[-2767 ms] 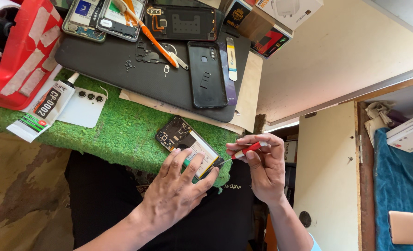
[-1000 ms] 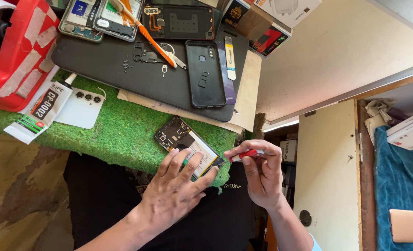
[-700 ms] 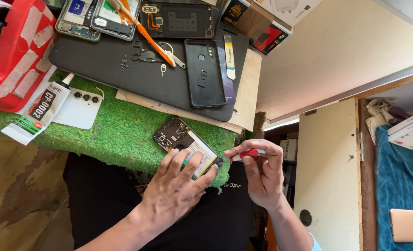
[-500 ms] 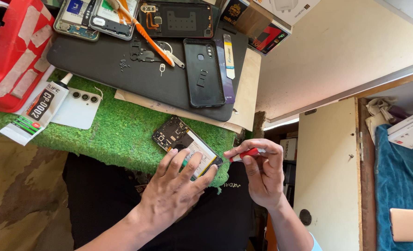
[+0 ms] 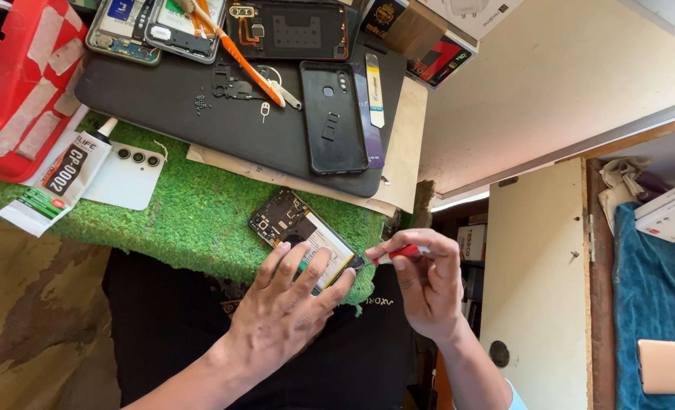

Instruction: The person uses a screwdriver to remove screws from a disassembled smartphone, then places the back cover onto the device and presses the edges to secure it.

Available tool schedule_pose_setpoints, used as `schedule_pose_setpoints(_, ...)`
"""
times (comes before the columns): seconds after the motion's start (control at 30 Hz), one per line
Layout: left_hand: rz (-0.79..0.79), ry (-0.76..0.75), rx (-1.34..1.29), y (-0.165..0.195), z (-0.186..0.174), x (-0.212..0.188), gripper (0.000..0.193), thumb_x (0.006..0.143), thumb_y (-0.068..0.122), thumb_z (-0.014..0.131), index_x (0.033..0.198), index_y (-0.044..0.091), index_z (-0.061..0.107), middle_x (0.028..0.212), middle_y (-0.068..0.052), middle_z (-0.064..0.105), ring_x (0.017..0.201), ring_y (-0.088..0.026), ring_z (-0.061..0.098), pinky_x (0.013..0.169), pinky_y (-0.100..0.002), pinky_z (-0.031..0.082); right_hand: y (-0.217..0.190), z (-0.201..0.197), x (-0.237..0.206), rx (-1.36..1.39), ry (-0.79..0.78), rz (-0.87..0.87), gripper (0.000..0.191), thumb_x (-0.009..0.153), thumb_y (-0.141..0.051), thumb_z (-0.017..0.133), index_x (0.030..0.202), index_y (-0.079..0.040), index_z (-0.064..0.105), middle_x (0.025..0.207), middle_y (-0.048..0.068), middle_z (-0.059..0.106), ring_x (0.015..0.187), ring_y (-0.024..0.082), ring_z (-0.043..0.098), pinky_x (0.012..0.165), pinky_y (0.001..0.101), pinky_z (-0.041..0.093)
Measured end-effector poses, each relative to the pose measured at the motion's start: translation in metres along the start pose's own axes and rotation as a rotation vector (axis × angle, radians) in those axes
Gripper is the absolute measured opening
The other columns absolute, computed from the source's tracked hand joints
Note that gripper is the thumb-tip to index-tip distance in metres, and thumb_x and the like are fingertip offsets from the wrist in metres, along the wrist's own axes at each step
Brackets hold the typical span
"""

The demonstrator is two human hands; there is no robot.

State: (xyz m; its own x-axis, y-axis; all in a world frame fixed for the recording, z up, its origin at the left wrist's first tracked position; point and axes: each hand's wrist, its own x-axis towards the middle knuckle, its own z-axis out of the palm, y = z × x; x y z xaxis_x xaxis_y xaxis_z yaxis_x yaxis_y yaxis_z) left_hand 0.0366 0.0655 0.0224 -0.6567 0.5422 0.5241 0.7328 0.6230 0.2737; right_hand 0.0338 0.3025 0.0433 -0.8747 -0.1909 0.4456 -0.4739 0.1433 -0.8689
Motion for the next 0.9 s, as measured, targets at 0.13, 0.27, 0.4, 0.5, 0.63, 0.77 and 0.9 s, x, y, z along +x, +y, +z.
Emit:
schedule_pose_setpoints(0.13, 0.000, 0.005, -0.020, -0.001, -0.001, 0.000, 0.058, 0.083, 0.026, 0.077, 0.137, 0.019, 0.057, 0.134, -0.013, 0.049, 0.130, -0.034, 0.044, 0.116, -0.051, 0.032, -0.012, 0.003, 0.006, -0.391, 0.013, -0.106, 0.036, 0.099, 0.003, 0.067, 0.133, 0.001, 0.053, 0.108, 0.011, 0.070, 0.095, 0.019, 0.077, 0.080, 0.0278, 0.065)
schedule_pose_setpoints(0.27, -0.005, -0.016, -0.088, -0.002, -0.003, -0.001, 0.060, 0.078, 0.029, 0.080, 0.133, 0.017, 0.059, 0.137, -0.015, 0.049, 0.131, -0.036, 0.044, 0.116, -0.053, 0.032, -0.029, 0.012, 0.016, -0.622, 0.052, -0.270, 0.039, 0.089, -0.004, 0.082, 0.124, -0.002, 0.065, 0.098, 0.007, 0.072, 0.088, 0.017, 0.073, 0.080, 0.0279, 0.061)
schedule_pose_setpoints(0.4, -0.020, -0.051, -0.126, -0.003, -0.004, 0.001, 0.061, 0.076, 0.033, 0.082, 0.130, 0.014, 0.061, 0.136, -0.016, 0.051, 0.130, -0.038, 0.045, 0.113, -0.054, 0.033, -0.046, 0.018, 0.021, -0.439, -0.006, -0.065, 0.039, 0.088, 0.011, 0.068, 0.125, 0.001, 0.063, 0.112, 0.022, 0.071, 0.089, 0.019, 0.074, 0.079, 0.0282, 0.065)
schedule_pose_setpoints(0.5, -0.035, -0.057, -0.161, -0.003, -0.005, 0.001, 0.058, 0.079, 0.033, 0.081, 0.130, 0.014, 0.063, 0.134, -0.017, 0.054, 0.129, -0.038, 0.046, 0.113, -0.054, 0.034, -0.049, 0.022, 0.025, -0.405, -0.045, -0.121, 0.036, 0.090, 0.013, 0.063, 0.124, 0.000, 0.063, 0.109, 0.017, 0.073, 0.092, 0.020, 0.074, 0.080, 0.0300, 0.062)
schedule_pose_setpoints(0.63, -0.039, -0.018, -0.165, -0.003, -0.006, 0.001, 0.049, 0.083, 0.029, 0.078, 0.128, 0.014, 0.066, 0.134, -0.017, 0.057, 0.129, -0.037, 0.047, 0.113, -0.053, 0.034, -0.049, 0.028, 0.026, -0.613, 0.090, -0.206, 0.035, 0.086, -0.002, 0.086, 0.118, -0.009, 0.075, 0.102, 0.009, 0.071, 0.085, 0.014, 0.072, 0.073, 0.0248, 0.059)
schedule_pose_setpoints(0.77, -0.031, -0.006, -0.153, -0.004, -0.006, 0.002, 0.046, 0.084, 0.027, 0.077, 0.127, 0.012, 0.068, 0.133, -0.018, 0.058, 0.129, -0.038, 0.048, 0.113, -0.053, 0.035, -0.048, 0.030, 0.027, -0.489, 0.045, -0.132, 0.033, 0.088, 0.004, 0.069, 0.120, -0.003, 0.066, 0.108, 0.016, 0.068, 0.096, 0.021, 0.069, 0.077, 0.0264, 0.058)
schedule_pose_setpoints(0.9, -0.034, -0.017, -0.169, -0.004, -0.007, 0.001, 0.047, 0.082, 0.027, 0.078, 0.126, 0.012, 0.068, 0.133, -0.018, 0.058, 0.129, -0.038, 0.047, 0.112, -0.054, 0.034, -0.046, 0.031, 0.025, -0.466, 0.024, -0.079, 0.031, 0.096, 0.008, 0.068, 0.125, -0.004, 0.070, 0.113, 0.012, 0.076, 0.097, 0.015, 0.077, 0.083, 0.0258, 0.065)
